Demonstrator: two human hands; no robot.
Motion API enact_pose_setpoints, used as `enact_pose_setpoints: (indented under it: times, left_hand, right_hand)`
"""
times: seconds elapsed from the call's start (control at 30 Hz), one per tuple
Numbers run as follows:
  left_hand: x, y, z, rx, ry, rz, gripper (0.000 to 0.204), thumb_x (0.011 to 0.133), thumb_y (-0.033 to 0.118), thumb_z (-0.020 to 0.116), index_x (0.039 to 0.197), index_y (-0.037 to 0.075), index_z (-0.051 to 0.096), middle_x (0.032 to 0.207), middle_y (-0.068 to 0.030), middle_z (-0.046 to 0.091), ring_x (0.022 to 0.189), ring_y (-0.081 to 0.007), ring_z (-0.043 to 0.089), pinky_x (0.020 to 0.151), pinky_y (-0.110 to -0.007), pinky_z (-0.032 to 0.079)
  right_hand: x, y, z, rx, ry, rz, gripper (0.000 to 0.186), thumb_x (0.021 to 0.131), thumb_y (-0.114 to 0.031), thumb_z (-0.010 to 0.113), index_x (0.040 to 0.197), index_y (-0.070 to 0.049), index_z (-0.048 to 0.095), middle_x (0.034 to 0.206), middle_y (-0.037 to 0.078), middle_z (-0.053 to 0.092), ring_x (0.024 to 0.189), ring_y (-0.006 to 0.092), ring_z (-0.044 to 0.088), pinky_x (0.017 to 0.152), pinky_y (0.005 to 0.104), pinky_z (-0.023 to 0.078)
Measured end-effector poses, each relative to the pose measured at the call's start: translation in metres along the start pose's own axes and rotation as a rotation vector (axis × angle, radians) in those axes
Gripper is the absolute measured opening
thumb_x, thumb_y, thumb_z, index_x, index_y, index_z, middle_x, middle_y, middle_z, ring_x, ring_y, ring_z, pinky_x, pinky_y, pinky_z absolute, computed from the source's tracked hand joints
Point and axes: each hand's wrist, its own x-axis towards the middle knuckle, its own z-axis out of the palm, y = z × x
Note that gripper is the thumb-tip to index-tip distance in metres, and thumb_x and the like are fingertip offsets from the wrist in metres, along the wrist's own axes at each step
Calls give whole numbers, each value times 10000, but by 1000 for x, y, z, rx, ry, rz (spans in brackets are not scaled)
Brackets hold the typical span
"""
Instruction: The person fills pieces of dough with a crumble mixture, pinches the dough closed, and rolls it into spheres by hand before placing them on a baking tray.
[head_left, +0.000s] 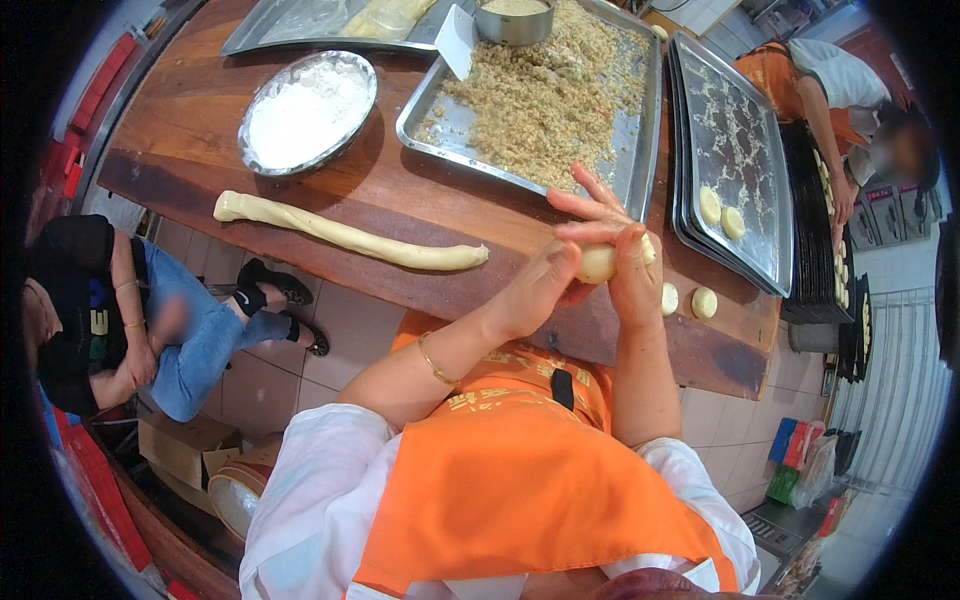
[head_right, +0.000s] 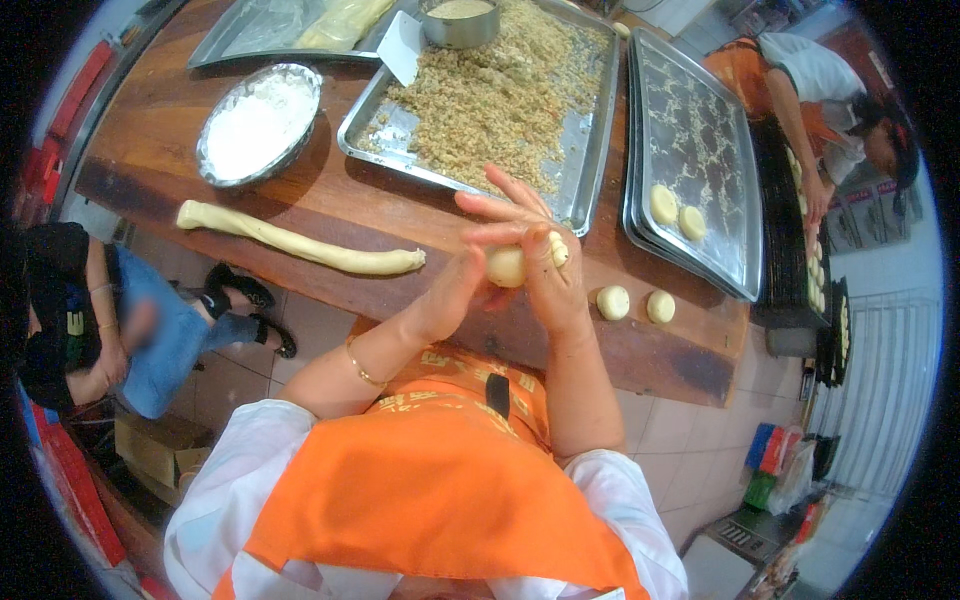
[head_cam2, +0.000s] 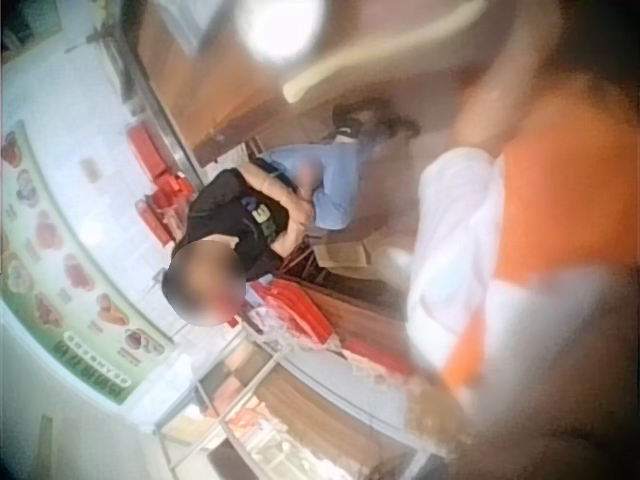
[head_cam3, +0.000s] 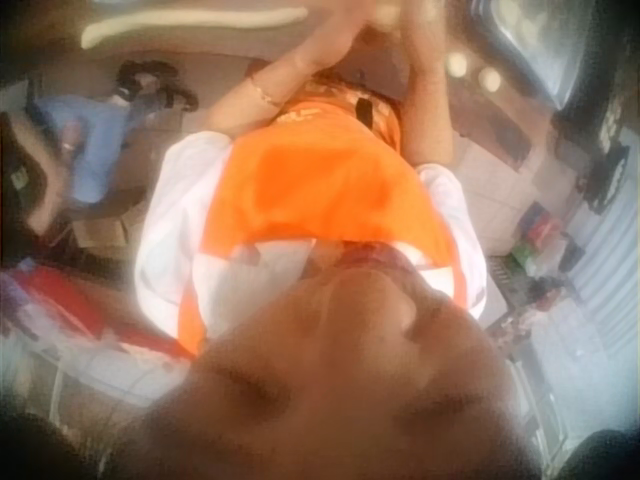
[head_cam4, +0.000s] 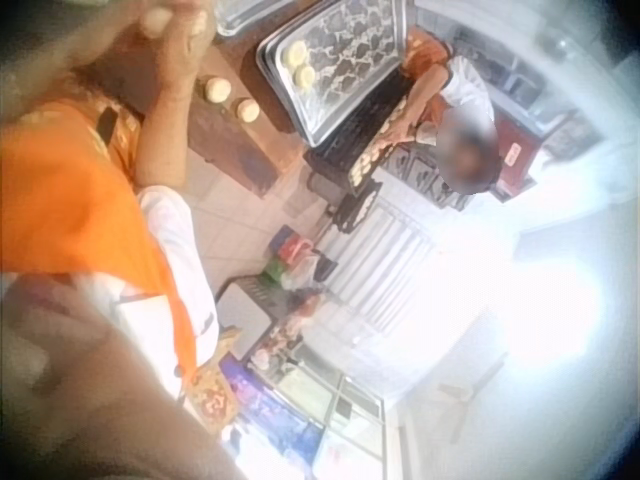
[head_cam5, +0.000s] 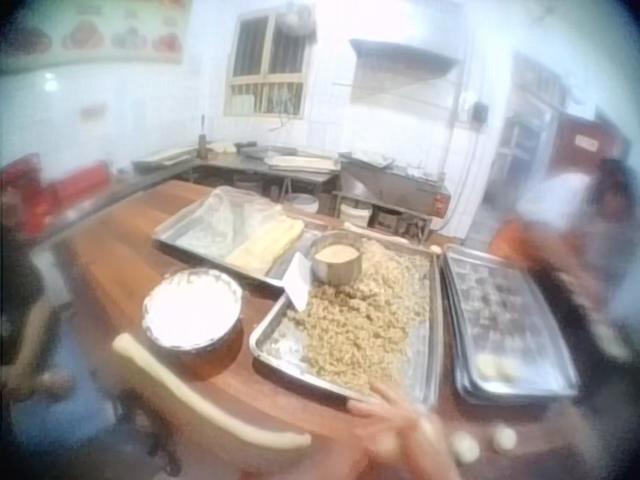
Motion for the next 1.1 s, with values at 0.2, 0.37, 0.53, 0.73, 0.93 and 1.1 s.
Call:
enact_pose_setpoints:
  times: [0.2, 0.37, 0.53, 0.73, 0.93, 1.1]
  left_hand:
    - [3, 20, 26, 27, 58, 30, 468, 1031, 410, 536, 1329, 75, 399, 968, -30, 553, 678, -85, 538, 595, -214, 451]
    - [6, 16, 35, -357, 256, 1, 412, 1052, 394, 501, 1320, 89, 433, 1036, -53, 593, 772, -109, 592, 603, -221, 491]
    - [2, 18, 23, -252, 182, -35, 349, 1091, 364, 389, 1258, 67, 465, 1039, -76, 600, 772, -128, 598, 627, -241, 499]
    - [4, 10, 19, -394, 266, -32, 347, 1091, 343, 386, 1267, 61, 486, 1049, -96, 603, 750, -144, 590, 621, -251, 492]
    - [-1, 12, 4, -568, 57, -54, 354, 1092, 323, 375, 1282, 46, 488, 1084, -104, 608, 833, -172, 599, 704, -286, 508]
    - [-1, -2, -11, -453, -21, -29, 377, 1087, 346, 395, 1353, 79, 419, 1122, -94, 587, 855, -193, 617, 731, -306, 526]
  right_hand:
    - [-3, 0, 2, -24, 181, 25, 731, 1051, -579, 306, 852, -59, 780, 1087, 156, 736, 1343, 349, 498, 1166, 491, 266]
    - [-2, -22, -5, -399, 201, 245, 377, 994, -377, 605, 879, -39, 725, 746, 79, 670, 842, 169, 652, 784, 370, 500]
    - [2, -31, -25, -527, 69, 256, 193, 879, -181, 771, 879, -25, 657, 651, 31, 601, 584, 74, 543, 539, 247, 442]
    - [8, -32, -45, -380, -119, 430, 155, 882, -107, 718, 950, -9, 620, 727, 13, 573, 610, 57, 482, 538, 236, 394]
    - [12, -32, -51, -321, -138, 432, 142, 865, -67, 721, 941, 1, 623, 749, -2, 574, 625, 33, 480, 548, 215, 398]
    - [14, -32, -50, -359, -216, 375, 127, 854, -45, 724, 923, -1, 627, 750, 2, 578, 630, 35, 494, 556, 214, 412]
